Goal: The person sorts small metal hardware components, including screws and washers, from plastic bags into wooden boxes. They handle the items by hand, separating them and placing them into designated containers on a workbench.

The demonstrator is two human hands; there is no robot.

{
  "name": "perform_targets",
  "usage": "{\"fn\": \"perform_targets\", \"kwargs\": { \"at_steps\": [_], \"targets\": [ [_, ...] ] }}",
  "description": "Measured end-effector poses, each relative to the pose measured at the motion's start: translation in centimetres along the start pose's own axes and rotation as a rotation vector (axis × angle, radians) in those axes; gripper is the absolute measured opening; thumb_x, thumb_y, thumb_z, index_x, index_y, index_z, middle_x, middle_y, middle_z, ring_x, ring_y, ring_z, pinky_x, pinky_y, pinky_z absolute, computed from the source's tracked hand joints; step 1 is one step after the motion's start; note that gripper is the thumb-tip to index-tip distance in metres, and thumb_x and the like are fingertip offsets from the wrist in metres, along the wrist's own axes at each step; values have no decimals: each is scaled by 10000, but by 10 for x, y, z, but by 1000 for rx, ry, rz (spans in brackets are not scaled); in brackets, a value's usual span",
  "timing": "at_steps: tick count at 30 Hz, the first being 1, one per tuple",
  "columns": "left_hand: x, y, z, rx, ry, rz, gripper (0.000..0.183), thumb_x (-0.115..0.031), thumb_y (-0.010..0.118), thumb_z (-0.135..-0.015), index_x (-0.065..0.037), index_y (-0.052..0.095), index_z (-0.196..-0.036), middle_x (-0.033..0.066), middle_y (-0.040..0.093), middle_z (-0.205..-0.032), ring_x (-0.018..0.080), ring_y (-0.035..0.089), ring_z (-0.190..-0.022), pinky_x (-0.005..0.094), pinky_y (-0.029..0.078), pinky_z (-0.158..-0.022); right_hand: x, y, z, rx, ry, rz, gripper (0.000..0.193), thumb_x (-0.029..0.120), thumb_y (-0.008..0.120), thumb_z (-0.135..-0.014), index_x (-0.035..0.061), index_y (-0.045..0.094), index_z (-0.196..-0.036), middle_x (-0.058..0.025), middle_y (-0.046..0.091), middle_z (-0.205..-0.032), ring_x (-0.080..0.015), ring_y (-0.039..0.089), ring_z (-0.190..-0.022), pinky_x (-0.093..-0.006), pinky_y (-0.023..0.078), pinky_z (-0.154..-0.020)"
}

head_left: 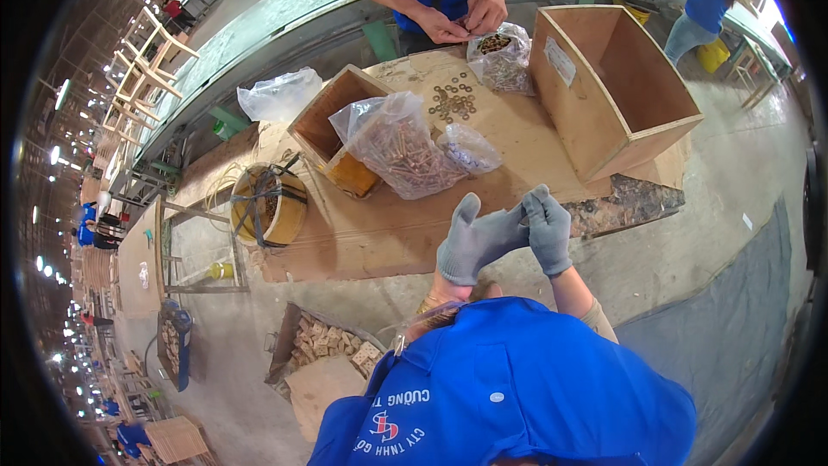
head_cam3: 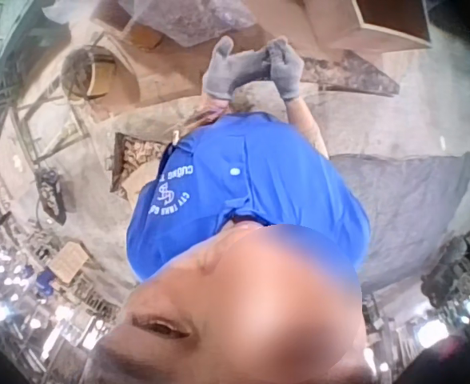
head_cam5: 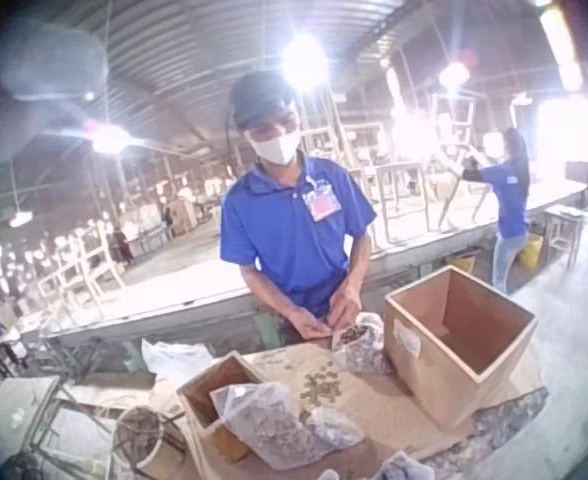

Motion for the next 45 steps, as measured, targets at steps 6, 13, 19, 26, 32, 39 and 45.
{"fn": "perform_targets", "kwargs": {
  "at_steps": [6,13,19,26,32,39,45],
  "targets": [
    [-17,7,4,-105,390,-856,482,-295,422,-915,-8,350,-1296,200,463,-1231,268,505,-1065,359,360,-943,17,-11,-10,-22,-68,163,164,155,634,-808,6,594,-865,-66,568,-745,-153,534,-686,-276,441,-624],
    [-36,-20,-17,148,361,-316,495,-333,334,-948,-6,331,-1319,198,402,-1324,276,403,-1198,345,286,-1031,87,45,55,400,-474,372,199,122,698,-711,39,563,-832,-100,526,-756,-259,531,-679,-323,449,-611],
    [-49,-57,-10,-131,529,-342,520,-252,463,-894,-73,299,-1354,88,438,-1306,200,439,-1150,285,315,-992,93,57,69,418,-587,442,167,91,662,-735,36,587,-873,-107,554,-764,-264,570,-667,-332,466,-588],
    [-70,-87,-7,-128,707,-362,392,-30,443,-845,-5,400,-1233,151,494,-1190,264,513,-1079,326,431,-916,18,65,76,645,444,-191,164,150,481,-858,20,543,-781,4,502,-696,-102,468,-640,-252,400,-559],
    [-56,-93,-8,-191,418,-391,281,-149,368,-901,-9,508,-1101,199,552,-1111,300,534,-1042,385,414,-921,34,87,91,850,262,-63,196,174,485,-857,7,513,-757,15,471,-693,-62,402,-663,-228,373,-594],
    [-38,-61,-10,-101,539,-634,462,-238,587,-791,-65,464,-1202,97,575,-945,199,537,-872,351,414,-856,43,97,94,867,59,-47,153,105,587,-783,24,482,-709,-9,447,-639,-68,394,-634,-248,367,-552],
    [-99,-103,-10,-424,554,-527,204,-230,537,-829,-72,587,-947,8,561,-834,159,517,-912,349,407,-827,54,90,77,730,-50,113,166,81,616,-713,36,457,-694,-87,486,-581,-166,465,-527,-316,392,-509]
  ]
}}
Point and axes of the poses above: each hand's wrist, its own z-axis away from the middle knuckle, its own y-axis out of the palm, x = y × z, the point moved 10 cm from there along -z, towards the middle knuckle
